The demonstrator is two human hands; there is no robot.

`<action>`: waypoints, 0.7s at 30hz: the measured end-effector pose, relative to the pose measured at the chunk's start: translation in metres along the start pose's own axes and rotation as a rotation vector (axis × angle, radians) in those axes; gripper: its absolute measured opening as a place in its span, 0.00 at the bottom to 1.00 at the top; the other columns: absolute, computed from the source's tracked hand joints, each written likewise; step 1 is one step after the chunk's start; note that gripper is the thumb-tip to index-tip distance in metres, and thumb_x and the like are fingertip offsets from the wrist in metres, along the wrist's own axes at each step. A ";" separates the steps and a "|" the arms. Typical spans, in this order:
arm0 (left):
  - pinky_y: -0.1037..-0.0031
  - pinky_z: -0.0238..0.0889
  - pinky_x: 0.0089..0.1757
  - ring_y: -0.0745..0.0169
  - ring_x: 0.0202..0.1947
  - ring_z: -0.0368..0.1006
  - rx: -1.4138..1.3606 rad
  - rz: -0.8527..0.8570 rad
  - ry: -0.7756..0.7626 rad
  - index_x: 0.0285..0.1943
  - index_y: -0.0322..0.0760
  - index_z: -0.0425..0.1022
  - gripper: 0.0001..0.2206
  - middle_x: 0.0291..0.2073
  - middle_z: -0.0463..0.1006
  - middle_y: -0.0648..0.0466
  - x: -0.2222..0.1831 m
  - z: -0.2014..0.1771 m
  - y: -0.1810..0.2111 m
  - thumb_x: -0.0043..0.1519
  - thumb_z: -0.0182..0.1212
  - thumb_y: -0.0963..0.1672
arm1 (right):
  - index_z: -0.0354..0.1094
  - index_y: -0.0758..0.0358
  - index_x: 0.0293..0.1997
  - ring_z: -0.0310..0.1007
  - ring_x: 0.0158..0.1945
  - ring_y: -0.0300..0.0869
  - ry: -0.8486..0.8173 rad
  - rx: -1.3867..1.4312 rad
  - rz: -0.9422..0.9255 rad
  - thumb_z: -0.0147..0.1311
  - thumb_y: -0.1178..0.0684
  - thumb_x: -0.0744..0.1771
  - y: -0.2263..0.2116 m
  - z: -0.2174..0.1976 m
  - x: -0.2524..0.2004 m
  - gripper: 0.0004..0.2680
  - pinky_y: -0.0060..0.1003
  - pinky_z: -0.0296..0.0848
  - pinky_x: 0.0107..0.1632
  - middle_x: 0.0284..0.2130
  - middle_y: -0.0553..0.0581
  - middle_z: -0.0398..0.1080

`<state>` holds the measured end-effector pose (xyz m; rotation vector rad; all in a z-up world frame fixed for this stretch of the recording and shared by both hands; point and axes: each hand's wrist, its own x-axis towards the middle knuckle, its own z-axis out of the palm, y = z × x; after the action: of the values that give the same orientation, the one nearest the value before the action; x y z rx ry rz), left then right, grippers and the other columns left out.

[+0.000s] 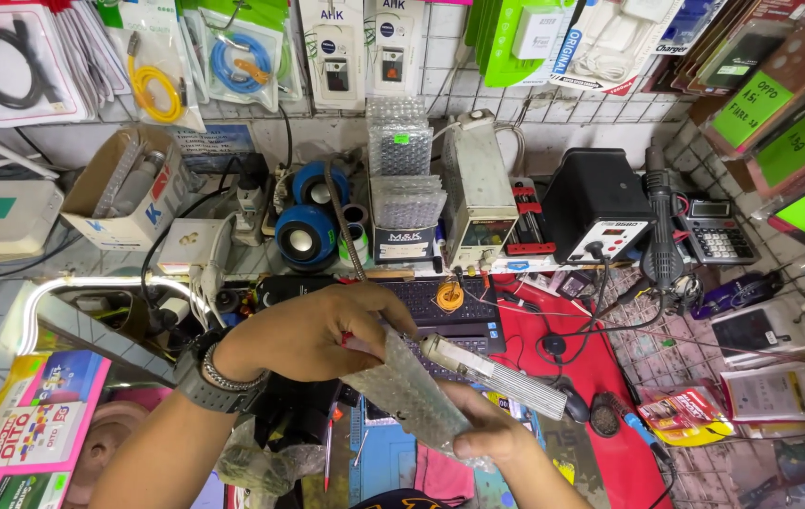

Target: The person handles a new phone screen and a small component, removing them from bubble wrap and a small packet before placing them back into the bubble wrap.

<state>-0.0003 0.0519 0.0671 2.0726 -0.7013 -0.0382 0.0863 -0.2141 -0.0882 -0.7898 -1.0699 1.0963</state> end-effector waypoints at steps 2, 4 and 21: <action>0.66 0.73 0.46 0.55 0.56 0.75 -0.050 -0.055 -0.050 0.41 0.45 0.85 0.08 0.56 0.77 0.50 0.002 -0.003 0.001 0.62 0.61 0.39 | 0.65 0.74 0.59 0.73 0.48 0.46 0.060 0.024 0.101 0.65 0.37 0.60 0.005 -0.001 -0.006 0.30 0.36 0.66 0.48 0.46 0.61 0.73; 0.65 0.72 0.45 0.54 0.54 0.76 -0.030 -0.033 -0.059 0.41 0.44 0.85 0.07 0.54 0.78 0.51 0.003 0.000 0.000 0.62 0.62 0.39 | 0.64 0.72 0.59 0.72 0.50 0.46 0.014 -0.069 0.062 0.63 0.33 0.62 0.001 0.000 -0.005 0.30 0.38 0.67 0.50 0.47 0.59 0.71; 0.64 0.69 0.37 0.54 0.41 0.76 0.120 0.129 -0.036 0.35 0.39 0.80 0.03 0.40 0.79 0.54 -0.002 0.011 0.024 0.61 0.66 0.39 | 0.53 0.71 0.66 0.67 0.54 0.48 -0.090 -0.627 0.148 0.55 0.29 0.63 -0.042 0.006 -0.013 0.34 0.41 0.68 0.53 0.55 0.61 0.62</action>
<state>-0.0158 0.0346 0.0788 2.1402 -0.8761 0.0406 0.0921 -0.2392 -0.0523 -1.3404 -1.4780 0.9258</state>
